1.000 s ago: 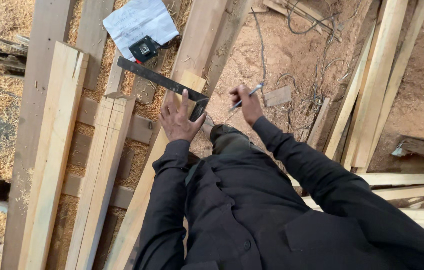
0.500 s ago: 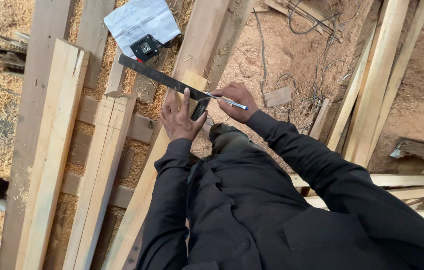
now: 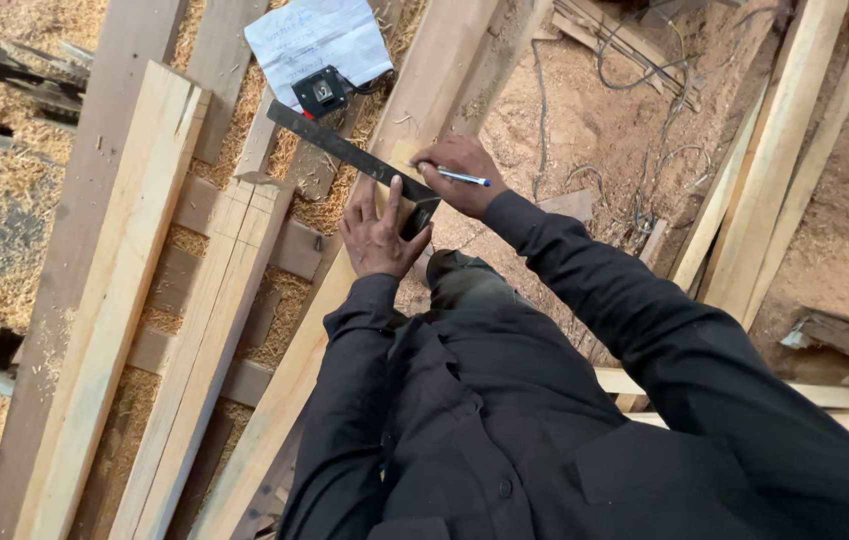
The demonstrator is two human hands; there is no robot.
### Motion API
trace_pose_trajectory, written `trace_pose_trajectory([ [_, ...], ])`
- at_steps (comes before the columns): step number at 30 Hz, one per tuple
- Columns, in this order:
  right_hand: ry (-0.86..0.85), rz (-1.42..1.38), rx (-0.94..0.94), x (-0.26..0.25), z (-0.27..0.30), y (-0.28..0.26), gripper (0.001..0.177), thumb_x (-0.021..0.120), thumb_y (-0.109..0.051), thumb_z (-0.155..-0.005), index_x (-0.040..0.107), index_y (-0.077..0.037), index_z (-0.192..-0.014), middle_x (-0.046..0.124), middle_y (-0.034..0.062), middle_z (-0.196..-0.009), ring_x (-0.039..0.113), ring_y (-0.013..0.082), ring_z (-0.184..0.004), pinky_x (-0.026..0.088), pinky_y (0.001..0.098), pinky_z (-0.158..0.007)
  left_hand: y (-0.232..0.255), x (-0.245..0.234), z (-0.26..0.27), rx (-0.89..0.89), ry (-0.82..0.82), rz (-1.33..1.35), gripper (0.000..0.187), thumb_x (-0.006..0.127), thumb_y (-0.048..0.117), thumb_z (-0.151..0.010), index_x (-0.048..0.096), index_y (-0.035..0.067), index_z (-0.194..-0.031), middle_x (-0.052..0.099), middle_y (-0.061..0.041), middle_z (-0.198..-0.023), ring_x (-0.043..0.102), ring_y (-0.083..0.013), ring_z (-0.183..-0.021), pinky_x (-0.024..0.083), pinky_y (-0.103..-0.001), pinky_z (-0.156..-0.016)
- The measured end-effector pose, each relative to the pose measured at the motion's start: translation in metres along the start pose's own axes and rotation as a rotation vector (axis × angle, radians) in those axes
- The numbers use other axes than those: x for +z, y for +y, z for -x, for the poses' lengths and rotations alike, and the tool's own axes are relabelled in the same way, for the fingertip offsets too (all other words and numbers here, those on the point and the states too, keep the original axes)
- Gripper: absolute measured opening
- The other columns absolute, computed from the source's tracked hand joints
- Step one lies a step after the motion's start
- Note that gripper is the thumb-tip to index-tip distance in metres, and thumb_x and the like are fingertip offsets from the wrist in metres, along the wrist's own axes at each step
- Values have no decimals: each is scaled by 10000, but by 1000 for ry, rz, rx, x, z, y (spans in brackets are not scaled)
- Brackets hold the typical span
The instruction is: The person measures and marks wooden planks using a square and a pen while standing at a workbench in a wood shop.
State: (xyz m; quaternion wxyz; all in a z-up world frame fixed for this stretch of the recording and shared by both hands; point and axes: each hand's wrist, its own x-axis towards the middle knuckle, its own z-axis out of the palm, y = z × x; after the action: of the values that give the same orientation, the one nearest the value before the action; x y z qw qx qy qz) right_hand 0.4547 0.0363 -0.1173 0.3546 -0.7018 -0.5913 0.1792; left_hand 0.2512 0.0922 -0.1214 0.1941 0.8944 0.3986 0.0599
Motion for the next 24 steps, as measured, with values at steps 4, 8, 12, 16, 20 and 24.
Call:
trace_pose_trajectory([
  [4, -45, -95, -72, 7, -19, -3, 237, 661, -232, -967, 763, -81, -1118, 742, 101, -1013, 657, 308, -935, 494, 441, -856, 0, 1, 2, 47, 49, 9, 943, 847, 579, -702, 514, 275, -1530, 450, -122, -1504, 423, -351, -1339, 309, -527, -1111],
  [8, -286, 49, 5, -25, -5, -3, 227, 680, -278, -943, 794, -122, -1063, 754, 101, -929, 681, 303, -916, 494, 442, -852, 0, 0, 1, 39, 53, 21, 921, 847, 564, -687, 528, 289, -1505, 451, -107, -1518, 426, -338, -1329, 314, -512, -1120],
  [12, -721, 265, 336, -64, 47, 29, 406, 551, -468, -1051, 803, -157, -981, 779, 103, -915, 731, 303, -849, 552, 424, -815, -1, 1, 5, 24, 29, 27, 911, 851, 555, -697, 529, 271, -1500, 445, -117, -1497, 412, -350, -1333, 310, -524, -1119],
  [16, -304, -407, 363, 19, 80, 62, 382, 511, -366, -1078, 699, -35, -1042, 753, 150, -925, 707, 277, -806, 559, 401, -709, 1, -5, 7, 78, 105, 11, 896, 865, 514, -721, 531, 231, -1503, 409, -186, -1528, 373, -382, -1394, 307, -533, -1124],
  [20, -57, -692, 644, 114, 103, 47, 390, 520, -325, -1076, 703, 0, -962, 737, 103, -823, 676, 182, -727, 550, 324, -664, -8, -10, 30, 68, 102, -44, 912, 880, 513, -707, 533, 225, -1501, 395, -221, -1532, 369, -391, -1373, 297, -554, -1119],
  [24, -74, -659, 579, 131, 112, 21, 395, 490, -313, -1085, 688, -11, -924, 710, 84, -773, 666, 170, -690, 540, 321, -663, -26, -16, 55, 75, 71, -65, 927, 882, 513, -706, 525, 204, -1504, 399, -216, -1534, 377, -396, -1395, 317, -540, -1118],
])
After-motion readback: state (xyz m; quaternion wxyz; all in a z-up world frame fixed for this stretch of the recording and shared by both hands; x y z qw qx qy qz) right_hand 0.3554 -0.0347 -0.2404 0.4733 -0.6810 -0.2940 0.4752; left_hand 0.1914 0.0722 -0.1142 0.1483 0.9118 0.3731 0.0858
